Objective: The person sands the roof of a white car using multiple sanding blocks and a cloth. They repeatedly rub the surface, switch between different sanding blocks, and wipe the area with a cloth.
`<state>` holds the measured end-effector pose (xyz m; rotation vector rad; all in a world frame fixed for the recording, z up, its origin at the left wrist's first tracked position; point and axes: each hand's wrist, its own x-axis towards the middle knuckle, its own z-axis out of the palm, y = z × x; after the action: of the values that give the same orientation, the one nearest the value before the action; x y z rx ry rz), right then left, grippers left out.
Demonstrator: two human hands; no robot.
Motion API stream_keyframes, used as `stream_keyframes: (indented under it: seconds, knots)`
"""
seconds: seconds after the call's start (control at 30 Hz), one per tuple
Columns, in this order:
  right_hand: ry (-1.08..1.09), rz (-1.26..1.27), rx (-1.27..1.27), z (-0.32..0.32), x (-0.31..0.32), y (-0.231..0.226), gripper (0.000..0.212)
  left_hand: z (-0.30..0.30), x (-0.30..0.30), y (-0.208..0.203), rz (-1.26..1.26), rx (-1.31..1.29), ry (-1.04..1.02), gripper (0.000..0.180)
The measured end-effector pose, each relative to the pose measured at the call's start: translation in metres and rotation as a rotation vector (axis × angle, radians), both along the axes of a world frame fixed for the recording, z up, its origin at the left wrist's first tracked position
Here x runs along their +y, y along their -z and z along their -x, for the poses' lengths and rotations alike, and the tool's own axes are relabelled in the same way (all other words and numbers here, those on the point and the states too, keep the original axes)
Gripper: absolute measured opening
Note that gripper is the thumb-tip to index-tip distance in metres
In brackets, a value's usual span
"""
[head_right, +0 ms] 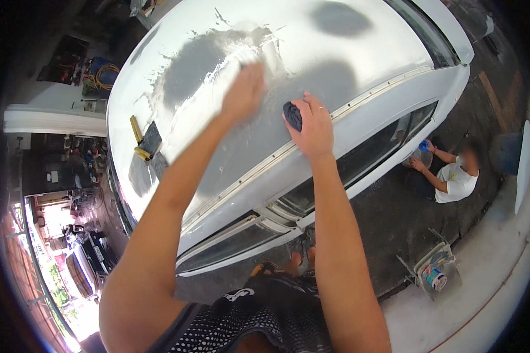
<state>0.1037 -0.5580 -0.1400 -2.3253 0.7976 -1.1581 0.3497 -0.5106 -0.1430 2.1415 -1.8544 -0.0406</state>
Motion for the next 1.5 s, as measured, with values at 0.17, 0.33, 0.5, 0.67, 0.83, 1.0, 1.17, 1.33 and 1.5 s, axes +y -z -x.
stream_keyframes:
  seconds: [0.17,0.33,0.5,0.67,0.83,1.0,1.17,1.33,1.5]
  knots:
    - [0.022,-0.012,0.022,0.009,-0.003,-0.001,0.042,-0.002,0.042,-0.012,-0.106,0.074,0.165,0.059]
    - [-0.037,-0.027,-0.036,-0.019,0.020,-0.006,0.043,-0.085,-0.025,-0.024,-0.049,-0.074,-0.397,0.062]
    - [0.043,-0.004,0.028,0.014,-0.005,0.010,0.043,0.053,0.036,-0.007,-0.132,0.006,0.224,0.058]
    - [-0.025,-0.046,-0.038,-0.014,0.016,-0.008,0.043,-0.087,-0.014,-0.027,0.025,0.012,-0.187,0.056]
    - [0.041,-0.019,0.011,0.008,-0.003,0.008,0.042,0.019,-0.004,-0.001,-0.011,0.027,-0.005,0.058]
    - [0.019,-0.060,0.006,0.000,0.008,-0.001,0.042,-0.046,0.037,-0.010,-0.002,0.052,0.001,0.058]
    - [-0.056,-0.032,-0.035,-0.016,0.012,-0.003,0.042,-0.067,0.011,-0.009,0.002,-0.078,-0.299,0.061]
    - [0.051,-0.030,0.027,0.014,-0.007,0.007,0.040,0.036,0.064,-0.013,-0.084,0.075,0.137,0.058]
    - [-0.062,-0.048,-0.022,-0.023,0.022,-0.012,0.040,-0.110,0.031,-0.035,0.069,-0.137,-0.473,0.051]
